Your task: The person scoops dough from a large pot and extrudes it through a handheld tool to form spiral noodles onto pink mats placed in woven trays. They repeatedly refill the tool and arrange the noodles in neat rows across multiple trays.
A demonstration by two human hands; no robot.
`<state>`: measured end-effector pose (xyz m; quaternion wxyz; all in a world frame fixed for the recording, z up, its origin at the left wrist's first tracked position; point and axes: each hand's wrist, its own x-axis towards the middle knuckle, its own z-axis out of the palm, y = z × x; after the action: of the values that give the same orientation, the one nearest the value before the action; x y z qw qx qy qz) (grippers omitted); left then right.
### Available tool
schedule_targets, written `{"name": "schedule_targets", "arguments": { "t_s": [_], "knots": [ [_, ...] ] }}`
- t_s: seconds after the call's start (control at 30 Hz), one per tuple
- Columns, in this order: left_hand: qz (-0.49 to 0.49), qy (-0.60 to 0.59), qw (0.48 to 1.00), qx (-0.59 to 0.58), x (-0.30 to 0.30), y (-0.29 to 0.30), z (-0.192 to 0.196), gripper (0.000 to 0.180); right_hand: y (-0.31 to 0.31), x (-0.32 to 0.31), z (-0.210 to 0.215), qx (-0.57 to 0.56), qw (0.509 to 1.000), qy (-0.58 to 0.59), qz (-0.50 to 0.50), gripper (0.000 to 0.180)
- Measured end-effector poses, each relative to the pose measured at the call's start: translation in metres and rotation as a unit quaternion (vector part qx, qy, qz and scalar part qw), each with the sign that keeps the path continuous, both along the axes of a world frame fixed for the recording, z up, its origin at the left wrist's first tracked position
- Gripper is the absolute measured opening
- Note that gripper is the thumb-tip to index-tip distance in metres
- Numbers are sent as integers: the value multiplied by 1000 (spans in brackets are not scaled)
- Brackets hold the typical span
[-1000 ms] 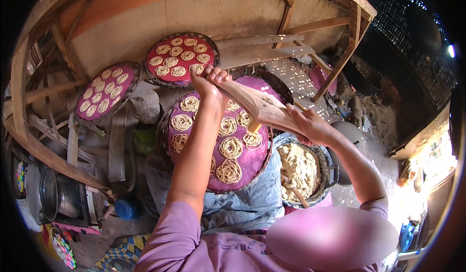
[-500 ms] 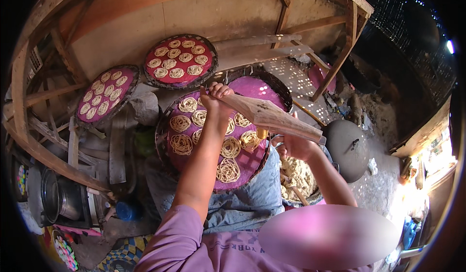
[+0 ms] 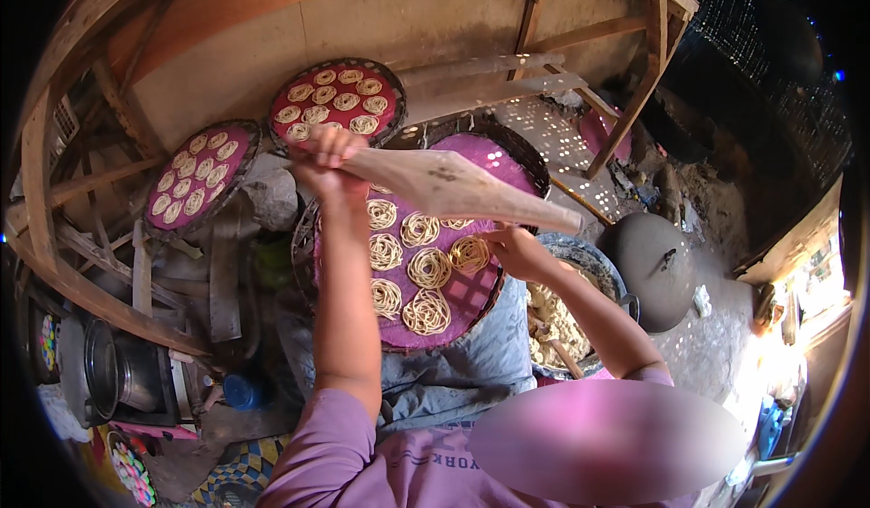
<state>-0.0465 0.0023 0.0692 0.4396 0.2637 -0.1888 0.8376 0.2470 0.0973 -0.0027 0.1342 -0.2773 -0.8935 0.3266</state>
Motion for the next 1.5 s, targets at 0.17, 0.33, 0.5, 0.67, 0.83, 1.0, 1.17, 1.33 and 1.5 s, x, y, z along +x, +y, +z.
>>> {"name": "schedule_targets", "arguments": {
  "t_s": [0.17,0.33,0.5,0.67,0.83,1.0,1.17,1.33,1.5],
  "knots": [
    [52,193,980,11,-8,-118,61,49,3,-14,-10,265,963,-53,15,15],
    [158,229,957,-80,30,-222,80,52,-34,-8,43,168,982,81,-2,22],
    [291,164,914,-232,66,-239,65,48,-152,18,63,-241,920,67,301,70],
    [374,487,703,-359,110,-238,-5,65,-153,33,61,-185,957,46,219,61],
    [258,741,472,-402,150,-250,-92,44,-91,30,67,-88,947,141,276,42],
    [235,694,579,-359,166,-251,-120,42,-28,3,35,227,971,12,70,26],
    [223,687,600,-344,166,-246,-103,39,-17,-7,-5,293,955,25,39,30],
    [214,683,611,-339,168,-244,-99,36,-17,-9,-5,292,955,-12,53,33],
    [213,684,611,-335,169,-244,-103,34,-17,-9,-3,313,949,-9,40,35]
  ]
}}
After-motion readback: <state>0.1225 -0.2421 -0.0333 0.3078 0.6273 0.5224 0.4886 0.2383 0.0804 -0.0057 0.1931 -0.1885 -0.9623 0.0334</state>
